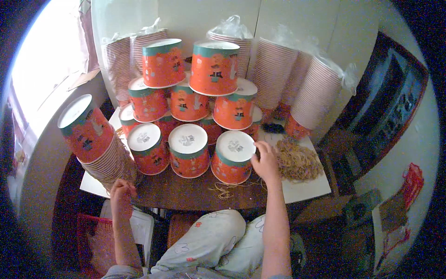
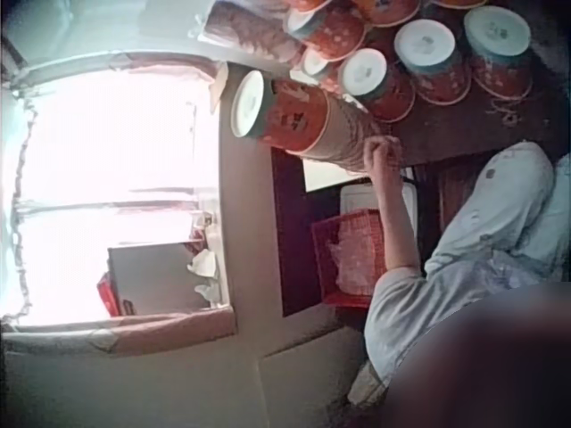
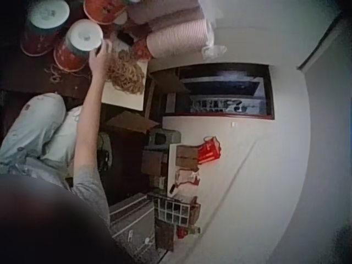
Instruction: Tying strings through pre-punched holes in paper tubs for packaging and assembly.
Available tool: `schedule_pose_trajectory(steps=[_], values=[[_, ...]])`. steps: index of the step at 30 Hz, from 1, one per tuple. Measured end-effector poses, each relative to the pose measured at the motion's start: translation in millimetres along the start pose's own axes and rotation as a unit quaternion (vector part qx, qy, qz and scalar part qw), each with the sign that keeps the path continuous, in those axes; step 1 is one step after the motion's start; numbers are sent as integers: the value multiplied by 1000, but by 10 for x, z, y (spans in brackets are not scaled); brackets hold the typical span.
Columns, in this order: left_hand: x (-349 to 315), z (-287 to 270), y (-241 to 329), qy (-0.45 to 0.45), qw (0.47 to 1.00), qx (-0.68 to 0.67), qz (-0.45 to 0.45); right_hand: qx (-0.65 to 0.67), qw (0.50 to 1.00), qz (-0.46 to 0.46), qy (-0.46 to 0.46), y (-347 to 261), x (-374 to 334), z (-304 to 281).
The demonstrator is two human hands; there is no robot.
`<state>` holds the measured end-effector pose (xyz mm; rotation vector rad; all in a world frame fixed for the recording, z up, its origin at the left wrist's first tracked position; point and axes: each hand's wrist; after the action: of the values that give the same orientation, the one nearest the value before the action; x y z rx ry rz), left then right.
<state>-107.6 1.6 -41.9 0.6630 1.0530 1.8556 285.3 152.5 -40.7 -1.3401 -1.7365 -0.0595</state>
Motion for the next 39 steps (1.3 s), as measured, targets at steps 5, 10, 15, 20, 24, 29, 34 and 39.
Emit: schedule_pose_trajectory(steps=[5, 10, 15, 20, 24, 29, 34, 39], values=[[-42, 23, -48, -47, 991, 99, -73, 50, 984, -127, -116, -224, -64, 58], [-80, 86, -65, -94, 984, 133, -68, 18, 985, -138, -104, -190, -71, 108], [-97, 124, -64, -87, 983, 155, -47, 157, 983, -66, -67, -258, -15, -204], [-93, 213, -1, -132, 975, 164, -75, 471, 859, 200, -24, -226, -91, -415], [2, 296, -82, -110, 970, 205, -62, 589, 713, 362, -117, -404, -183, 11], [33, 416, -239, -140, 963, 231, 13, 562, 642, 413, -318, -554, -405, 397], [187, 328, -342, -121, 925, 338, 129, 437, 640, 494, -394, -606, -546, 614], [212, 392, -375, -134, 876, 462, 48, 404, 670, 491, -383, -445, -618, 804]])
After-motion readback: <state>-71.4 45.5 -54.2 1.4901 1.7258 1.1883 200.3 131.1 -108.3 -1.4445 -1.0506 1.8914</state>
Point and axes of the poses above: each hand's wrist, its own x-axis towards the middle knuckle, its own z-axis out of the palm, y = z × x, and after that the axes turned 9 degrees about y, right-handed
